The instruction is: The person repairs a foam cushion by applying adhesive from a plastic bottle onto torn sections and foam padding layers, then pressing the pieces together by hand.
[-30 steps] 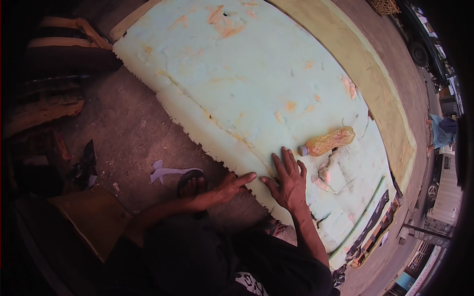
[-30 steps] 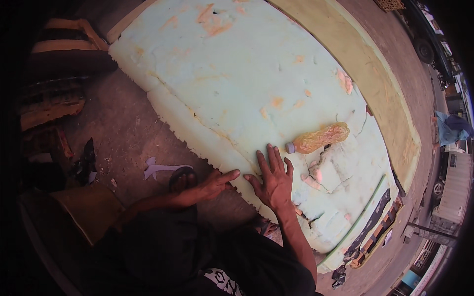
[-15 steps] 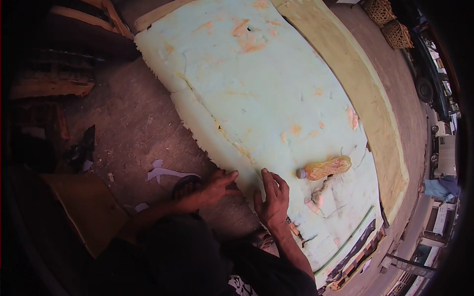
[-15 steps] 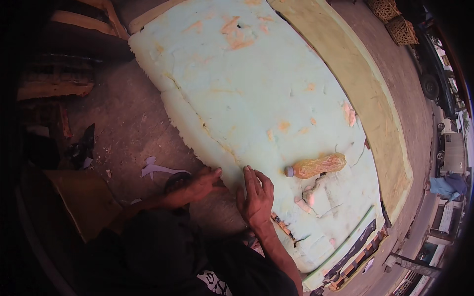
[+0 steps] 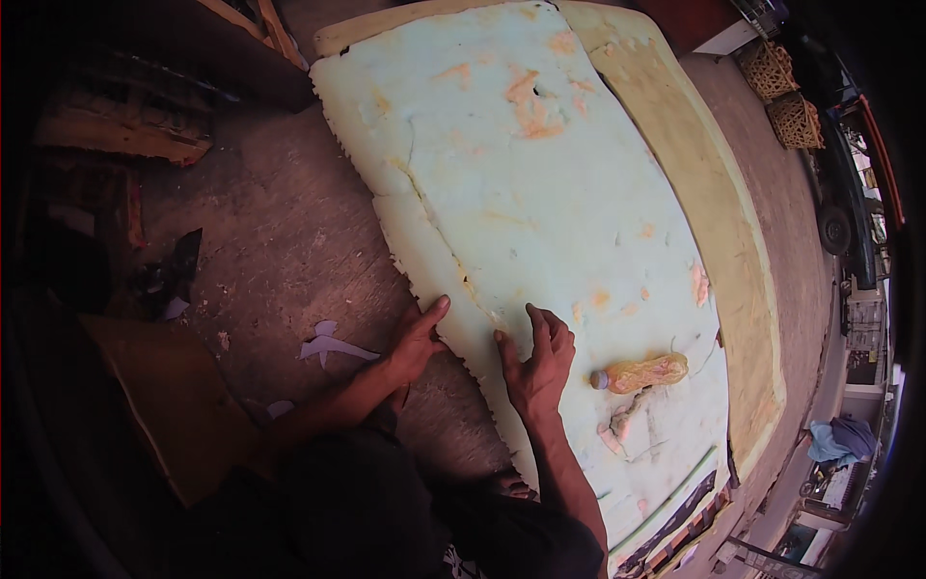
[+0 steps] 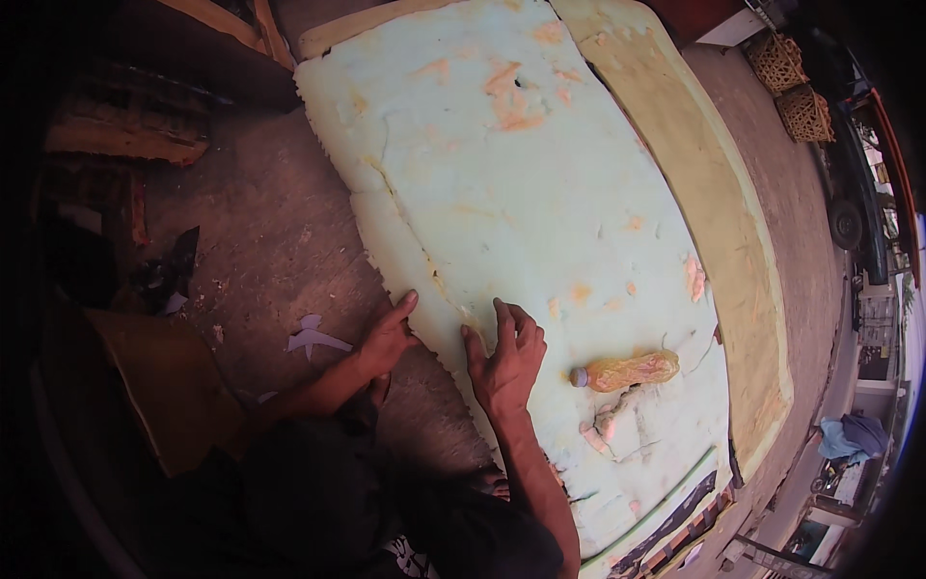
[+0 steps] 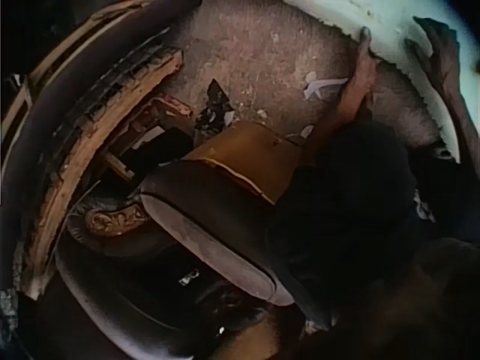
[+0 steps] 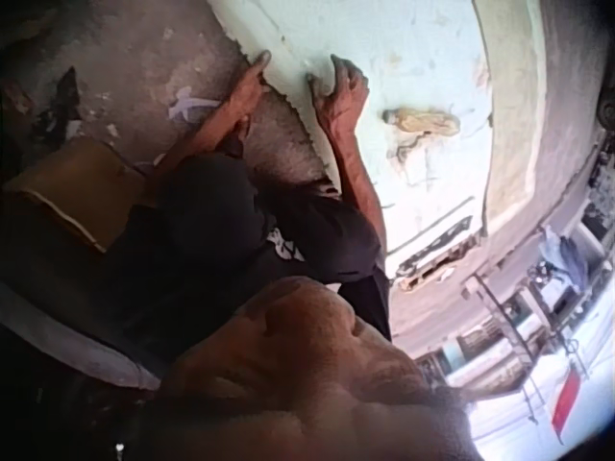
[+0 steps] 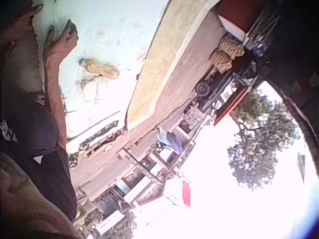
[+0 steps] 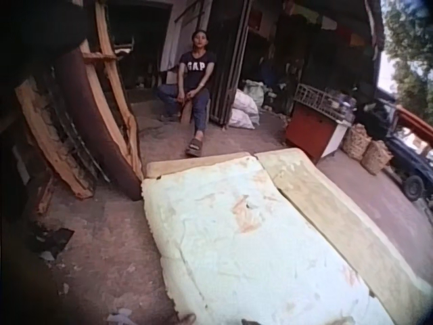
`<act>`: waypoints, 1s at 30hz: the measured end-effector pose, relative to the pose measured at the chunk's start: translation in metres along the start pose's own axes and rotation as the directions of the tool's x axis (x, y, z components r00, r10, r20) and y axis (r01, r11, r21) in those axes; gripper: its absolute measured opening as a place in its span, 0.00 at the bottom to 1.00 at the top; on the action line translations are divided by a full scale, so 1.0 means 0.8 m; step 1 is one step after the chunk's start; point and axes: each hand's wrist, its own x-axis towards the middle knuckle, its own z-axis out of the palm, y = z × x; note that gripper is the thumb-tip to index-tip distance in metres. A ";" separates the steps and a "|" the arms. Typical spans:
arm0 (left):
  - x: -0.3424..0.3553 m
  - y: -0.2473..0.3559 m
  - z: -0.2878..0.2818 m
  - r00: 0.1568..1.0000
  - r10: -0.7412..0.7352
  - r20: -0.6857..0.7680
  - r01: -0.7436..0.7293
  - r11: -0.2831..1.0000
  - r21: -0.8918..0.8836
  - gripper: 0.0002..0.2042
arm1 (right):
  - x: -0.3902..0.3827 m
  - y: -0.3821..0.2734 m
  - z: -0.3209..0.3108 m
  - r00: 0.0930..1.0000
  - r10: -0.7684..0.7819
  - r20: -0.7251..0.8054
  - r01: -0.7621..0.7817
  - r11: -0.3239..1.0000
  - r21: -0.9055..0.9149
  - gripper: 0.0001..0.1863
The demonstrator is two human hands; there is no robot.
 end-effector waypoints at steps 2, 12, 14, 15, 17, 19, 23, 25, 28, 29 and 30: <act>0.011 0.006 0.003 0.997 0.080 0.012 -0.079 0.997 -0.021 0.30 | 0.017 -0.007 0.025 0.999 -0.027 -0.036 0.031 0.993 0.111 0.15; 0.025 0.008 -0.001 0.990 -0.023 -0.139 0.042 0.990 0.137 0.32 | 0.050 -0.038 0.048 0.999 -0.031 0.012 0.029 0.994 0.104 0.11; 0.027 0.010 -0.002 0.988 -0.098 -0.123 0.097 0.995 -0.018 0.34 | 0.060 -0.042 0.069 0.999 -0.022 -0.037 0.027 0.987 0.156 0.11; 0.029 0.011 -0.002 0.985 -0.076 -0.153 0.075 0.997 -0.017 0.34 | 0.064 -0.042 0.077 0.996 -0.083 0.020 0.080 0.991 0.109 0.10; 0.031 0.019 -0.005 0.994 -0.095 0.056 0.107 0.958 -0.267 0.34 | 0.066 -0.040 0.084 0.992 -0.103 0.071 0.098 0.993 0.071 0.09; 0.032 0.035 -0.013 0.999 -0.049 0.004 0.049 0.964 -0.262 0.33 | 0.069 -0.040 0.080 0.986 -0.101 0.129 0.095 0.994 0.053 0.10; 0.067 0.095 -0.043 0.948 0.283 -0.144 -0.314 0.907 -0.280 0.31 | 0.098 -0.057 0.072 0.992 -0.127 0.028 0.123 0.986 0.109 0.20; 0.091 0.124 -0.057 0.954 0.276 -0.121 -0.300 0.896 -0.327 0.31 | 0.129 -0.073 0.087 0.982 -0.183 0.044 0.171 0.967 0.191 0.25; 0.124 0.152 -0.067 0.950 0.292 -0.114 -0.313 0.893 -0.324 0.31 | 0.179 -0.095 0.129 0.957 -0.253 0.145 0.218 0.951 0.219 0.33; 0.132 0.156 -0.067 0.940 0.314 -0.130 -0.339 0.895 -0.290 0.31 | 0.189 -0.100 0.145 0.938 -0.292 0.186 0.261 0.950 0.172 0.35; 0.138 0.157 -0.065 0.940 0.306 -0.152 -0.338 0.898 -0.283 0.31 | 0.196 -0.104 0.163 0.933 -0.272 0.234 0.237 0.957 0.166 0.35</act>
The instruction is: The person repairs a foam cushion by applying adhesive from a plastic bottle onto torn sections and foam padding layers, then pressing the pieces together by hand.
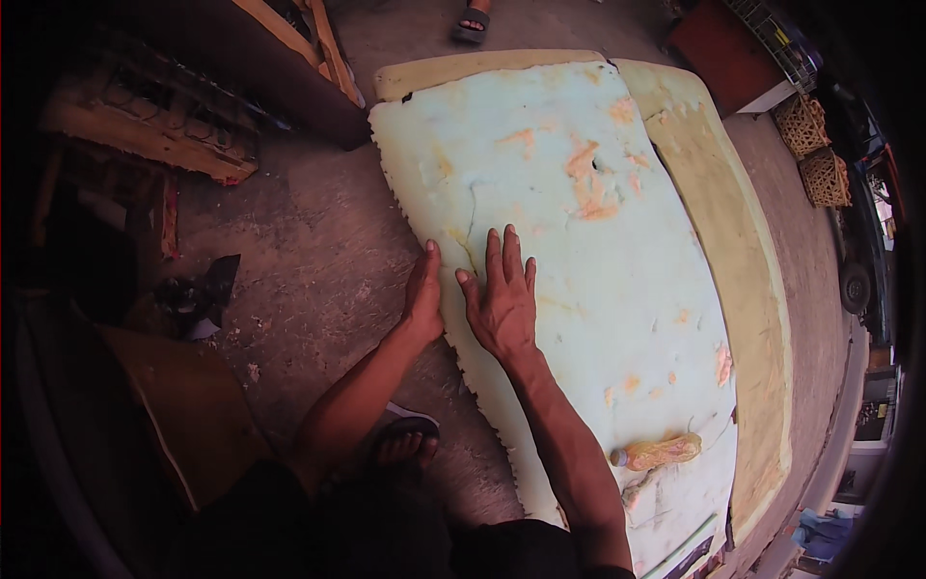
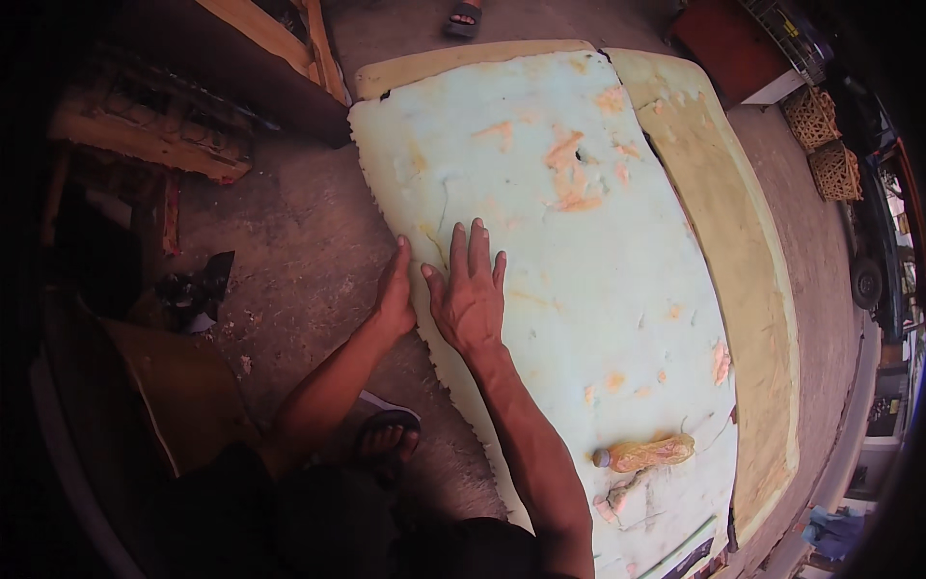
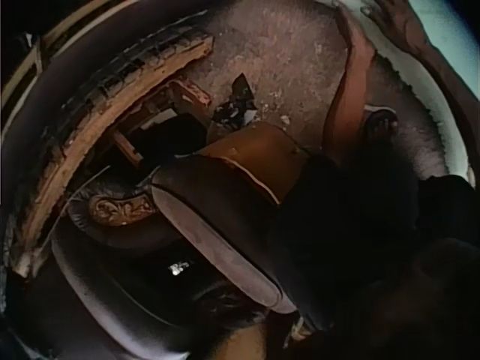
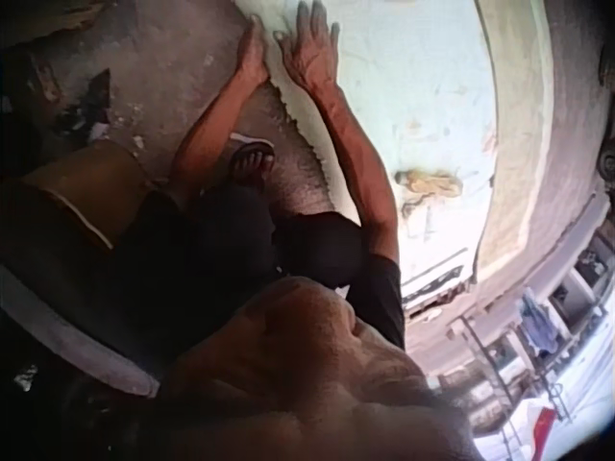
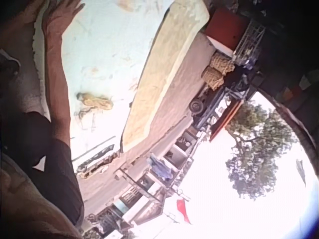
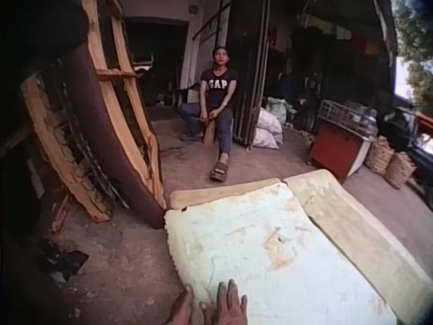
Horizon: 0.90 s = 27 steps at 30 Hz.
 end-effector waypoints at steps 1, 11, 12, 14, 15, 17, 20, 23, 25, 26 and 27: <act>0.004 -0.001 0.002 0.997 -0.004 -0.078 0.009 0.998 0.054 0.32 | 0.012 -0.001 0.018 1.000 0.002 0.014 -0.001 0.999 -0.054 0.35; 0.045 0.062 -0.010 0.560 0.609 0.561 -0.564 -0.216 0.797 0.20 | 0.018 0.017 0.064 0.999 -0.043 0.002 0.043 0.994 -0.098 0.32; 0.052 0.069 -0.015 0.596 0.449 0.666 -0.593 -0.312 0.742 0.16 | 0.017 0.016 0.062 0.999 -0.014 0.051 0.019 0.995 -0.097 0.32; 0.063 0.058 -0.014 0.638 0.507 0.580 -0.567 -0.200 0.799 0.07 | 0.017 0.013 0.061 1.000 0.005 -0.008 -0.005 1.000 -0.013 0.33; 0.067 0.058 -0.015 0.631 0.532 0.565 -0.578 -0.164 0.800 0.08 | 0.018 0.012 0.060 0.999 -0.016 0.033 0.019 0.995 -0.103 0.33; 0.069 0.053 -0.015 0.598 0.575 0.558 -0.596 -0.146 0.790 0.09 | 0.020 0.008 0.059 0.996 -0.038 0.074 0.049 0.988 -0.146 0.33; 0.063 0.054 -0.015 0.630 0.566 0.531 -0.581 -0.111 0.807 0.09 | 0.028 0.002 0.050 0.988 -0.049 0.143 0.082 0.969 -0.234 0.32; 0.061 0.070 -0.011 0.648 0.524 0.553 -0.626 -0.048 0.778 0.09 | 0.031 -0.007 0.024 0.988 -0.014 0.151 0.023 0.998 -0.061 0.35; 0.068 0.089 -0.006 0.587 0.692 0.420 -0.661 0.110 0.742 0.18 | 0.016 -0.014 -0.006 0.983 0.158 0.094 -0.179 0.943 0.279 0.36; 0.076 0.099 -0.003 0.587 0.704 0.400 -0.655 0.123 0.745 0.18 | 0.004 -0.017 -0.020 0.985 0.146 0.096 -0.168 0.947 0.276 0.36; 0.096 0.116 0.003 0.554 0.798 0.235 -0.520 0.112 0.847 0.24 | -0.012 -0.018 -0.036 0.984 0.161 0.073 -0.174 0.951 0.257 0.37</act>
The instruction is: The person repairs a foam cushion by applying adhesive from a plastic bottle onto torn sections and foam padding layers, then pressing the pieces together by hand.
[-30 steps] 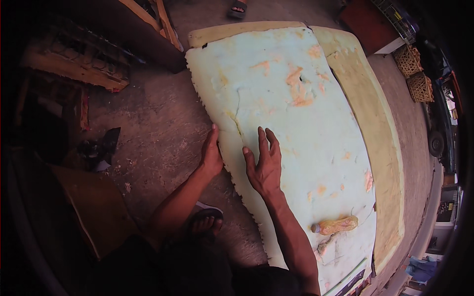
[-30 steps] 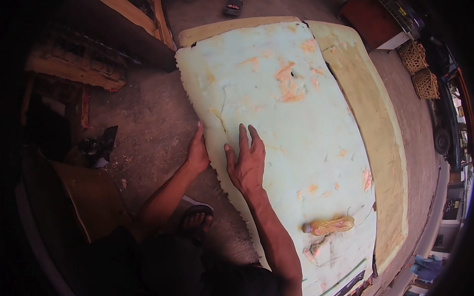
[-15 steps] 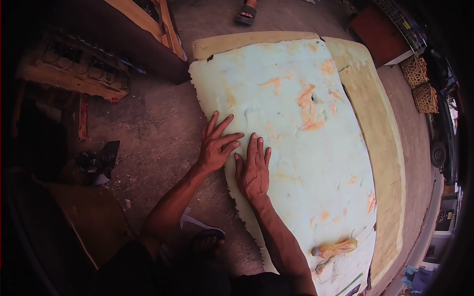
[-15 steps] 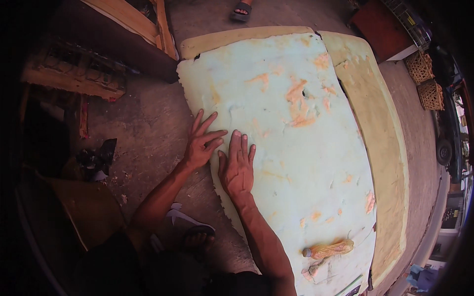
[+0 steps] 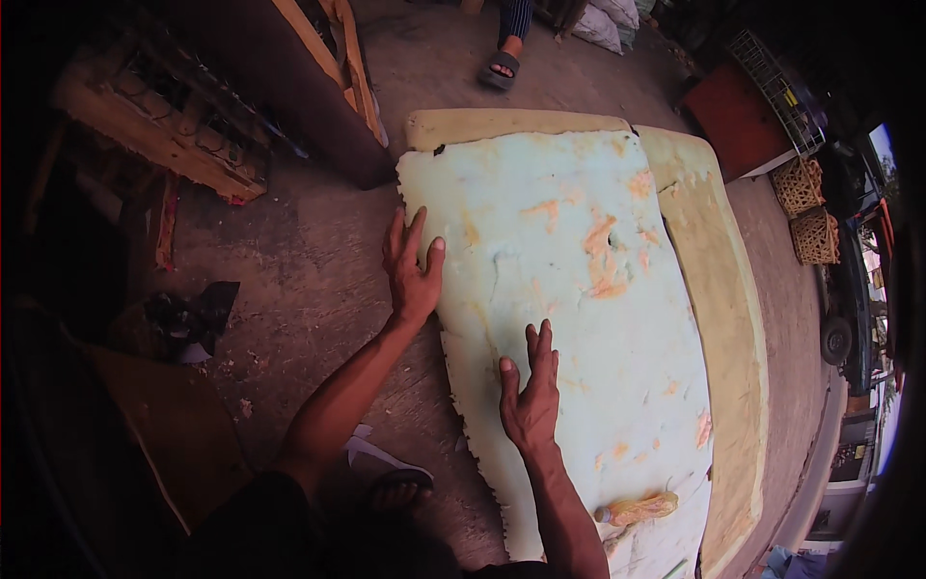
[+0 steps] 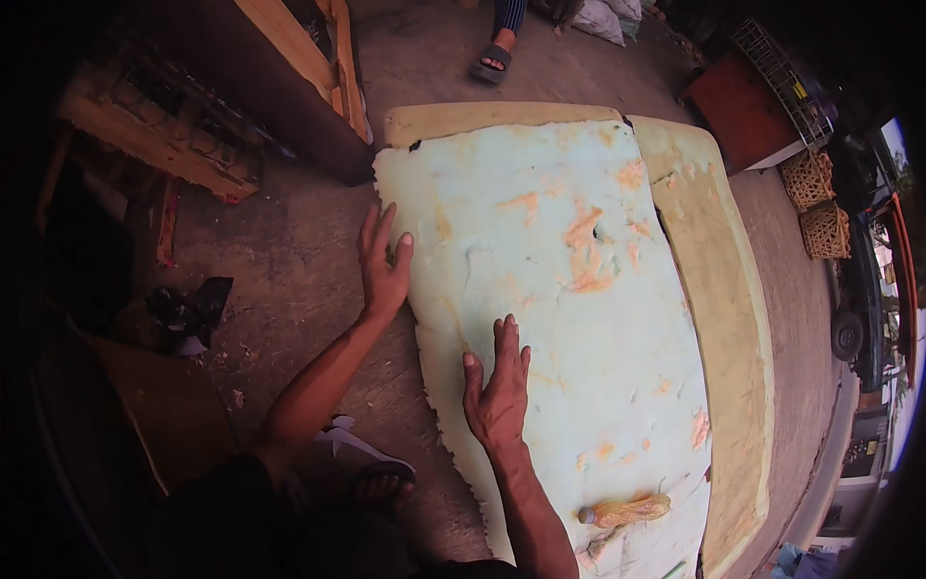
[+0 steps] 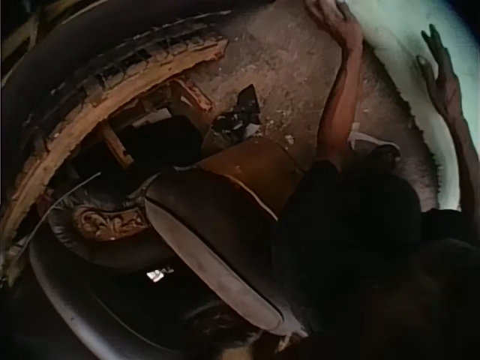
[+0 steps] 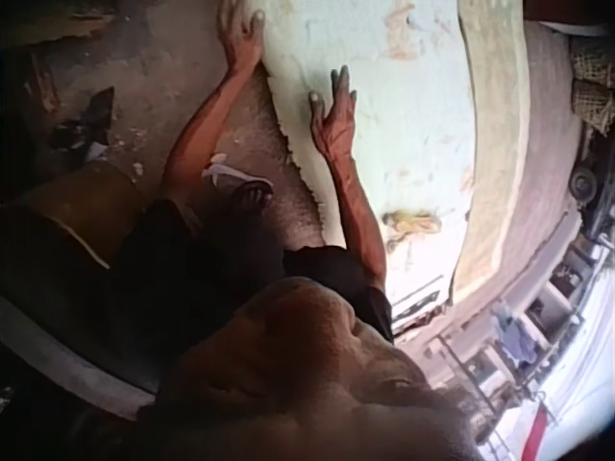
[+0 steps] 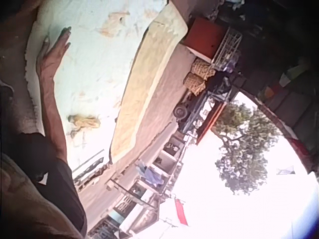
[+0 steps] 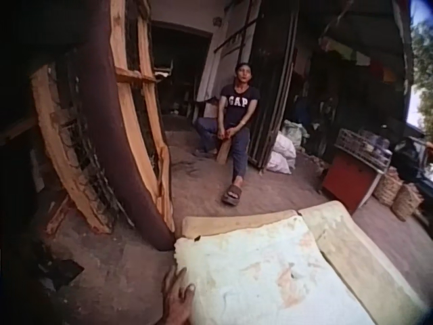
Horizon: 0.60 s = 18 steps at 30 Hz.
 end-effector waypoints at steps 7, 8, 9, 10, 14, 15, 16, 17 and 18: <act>0.130 -0.028 0.056 0.964 -0.243 -0.108 0.246 0.969 0.014 0.37 | -0.092 0.028 -0.035 0.994 0.093 0.051 -0.070 0.936 -0.345 0.41; 0.133 -0.031 0.057 0.964 -0.219 -0.152 0.226 0.974 0.025 0.34 | -0.096 0.033 -0.036 0.990 0.130 0.046 -0.109 0.944 -0.312 0.42; 0.136 -0.033 0.058 0.960 -0.216 -0.180 0.223 0.975 0.020 0.34 | -0.097 0.037 -0.036 0.992 0.119 0.046 -0.099 0.945 -0.313 0.42; 0.137 -0.034 0.057 0.965 -0.182 -0.189 0.187 0.982 0.010 0.32 | -0.098 0.040 -0.035 0.988 0.135 0.072 -0.105 0.940 -0.323 0.42; 0.149 -0.034 0.053 0.967 -0.156 -0.199 0.170 0.984 0.053 0.27 | -0.091 0.039 -0.030 0.982 0.138 0.128 -0.074 0.908 -0.412 0.43; 0.151 -0.033 0.052 0.965 -0.162 -0.205 0.176 0.983 0.050 0.27 | -0.090 0.038 -0.028 0.982 0.143 0.127 -0.081 0.911 -0.405 0.43; 0.154 -0.033 0.051 0.950 -0.208 -0.231 0.226 0.973 0.054 0.27 | -0.090 0.037 -0.027 0.981 0.144 0.129 -0.080 0.911 -0.404 0.43; 0.155 -0.033 0.049 0.945 -0.226 -0.238 0.244 0.968 0.050 0.26 | -0.089 0.036 -0.026 0.987 0.121 0.109 -0.067 0.911 -0.407 0.43; 0.154 -0.033 0.046 0.933 -0.255 -0.253 0.276 0.960 0.051 0.26 | -0.089 0.035 -0.026 0.981 0.147 0.125 -0.084 0.909 -0.408 0.43</act>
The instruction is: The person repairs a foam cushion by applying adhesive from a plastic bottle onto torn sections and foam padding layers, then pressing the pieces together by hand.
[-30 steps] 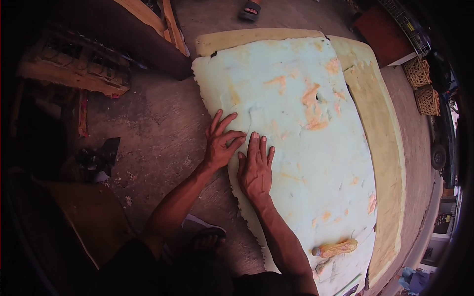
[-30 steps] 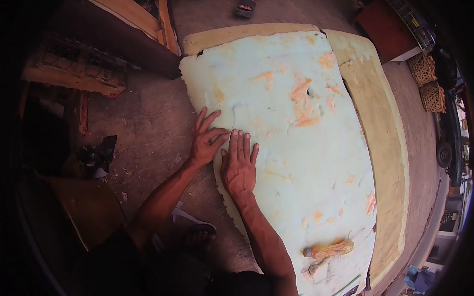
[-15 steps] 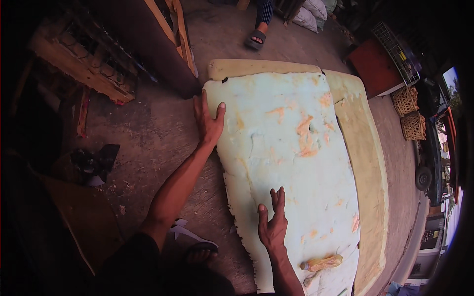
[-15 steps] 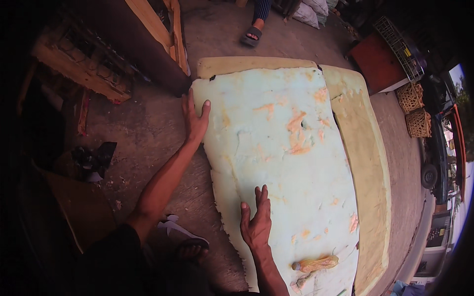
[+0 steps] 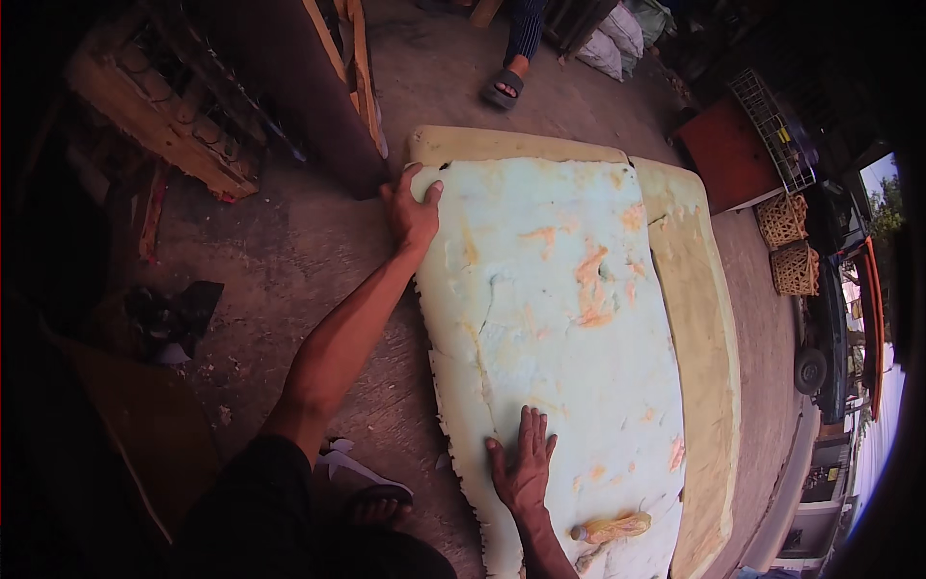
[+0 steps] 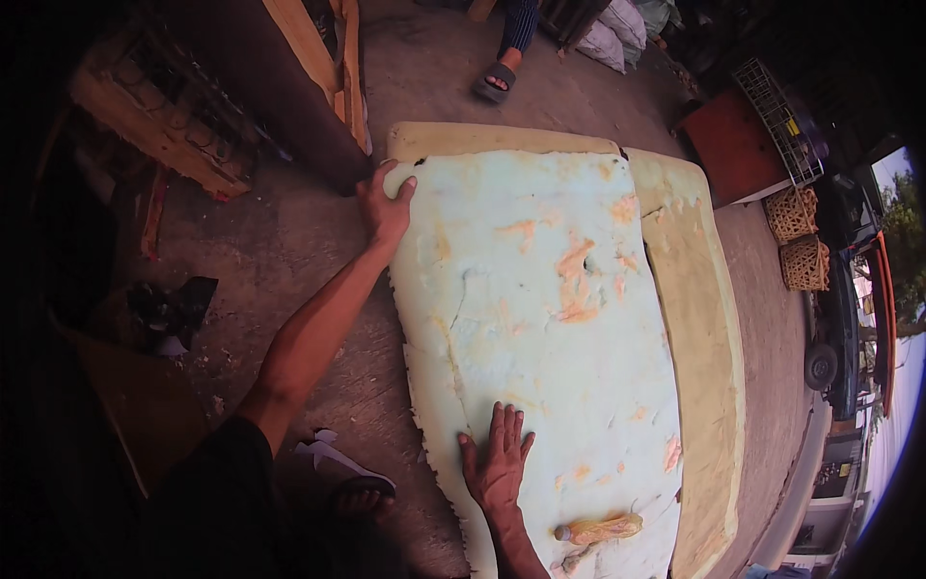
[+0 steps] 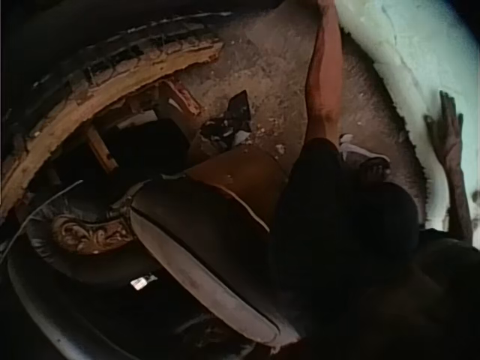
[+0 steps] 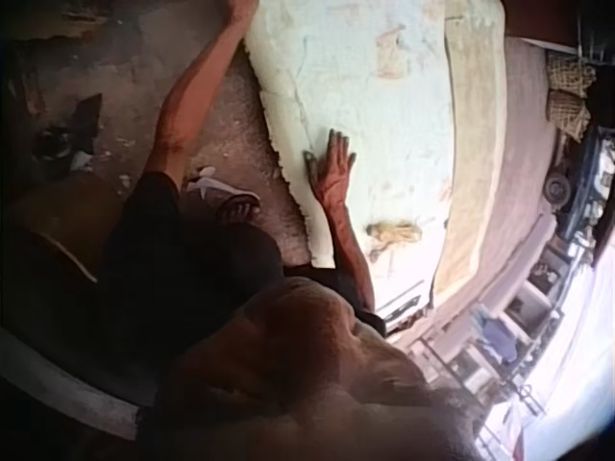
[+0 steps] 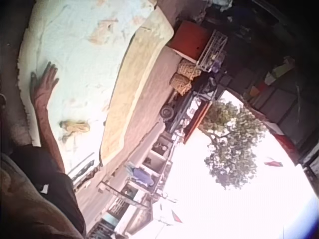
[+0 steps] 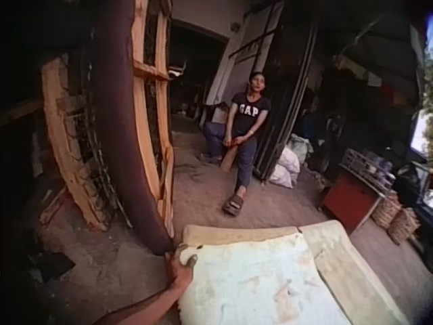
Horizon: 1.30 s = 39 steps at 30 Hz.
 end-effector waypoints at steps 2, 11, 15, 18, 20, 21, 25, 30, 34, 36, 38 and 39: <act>0.001 -0.004 -0.010 0.998 0.057 -0.020 -0.056 0.998 0.037 0.24 | -0.002 0.000 -0.002 1.000 -0.020 -0.011 0.019 0.999 -0.046 0.44; 0.014 -0.016 -0.005 0.992 0.116 -0.049 -0.115 0.993 0.016 0.23 | -0.010 0.007 0.002 0.994 -0.087 -0.061 0.090 0.994 0.056 0.44; 0.015 -0.015 -0.015 0.997 0.016 0.077 -0.010 0.997 -0.074 0.31 | -0.009 0.003 0.018 0.996 -0.085 -0.017 0.084 0.994 -0.075 0.43; 0.018 -0.011 -0.019 0.985 -0.070 0.156 0.107 0.964 -0.243 0.34 | -0.009 0.001 0.027 0.996 -0.086 0.001 0.085 0.976 -0.200 0.41; 0.021 -0.010 -0.012 0.949 -0.207 0.238 0.272 0.920 -0.282 0.34 | -0.009 0.000 0.030 0.997 -0.077 -0.010 0.073 0.973 -0.218 0.39; 0.025 -0.010 -0.005 0.954 -0.204 0.221 0.252 0.943 -0.215 0.32 | -0.009 0.000 0.031 0.996 -0.084 0.009 0.084 0.973 -0.215 0.39; 0.038 -0.017 0.024 0.973 -0.163 0.162 0.177 0.981 -0.075 0.29 | -0.010 -0.001 0.032 0.997 -0.070 0.027 0.075 0.944 -0.323 0.38; 0.005 0.004 -0.009 0.999 -0.038 0.035 0.038 0.999 -0.004 0.30 | -0.011 0.001 0.024 0.999 -0.046 -0.014 0.043 0.988 -0.148 0.39; -0.152 0.028 -0.076 0.665 0.641 0.383 -0.725 0.676 0.128 0.29 | -0.009 0.003 0.012 0.997 -0.036 0.069 0.046 0.988 -0.148 0.39; -0.221 0.036 -0.084 0.324 0.638 0.699 -0.875 0.483 -0.035 0.28 | -0.010 0.007 0.003 1.000 0.002 -0.001 -0.002 0.998 0.057 0.39; -0.241 0.040 -0.078 0.205 0.573 0.794 -0.922 0.386 -0.040 0.26 | -0.014 0.020 -0.010 0.996 0.017 -0.086 0.015 0.936 0.353 0.37; -0.245 0.040 -0.078 0.205 0.504 0.839 -0.918 0.397 -0.014 0.26 | -0.021 0.030 -0.019 0.998 0.018 -0.060 0.004 0.934 0.358 0.37</act>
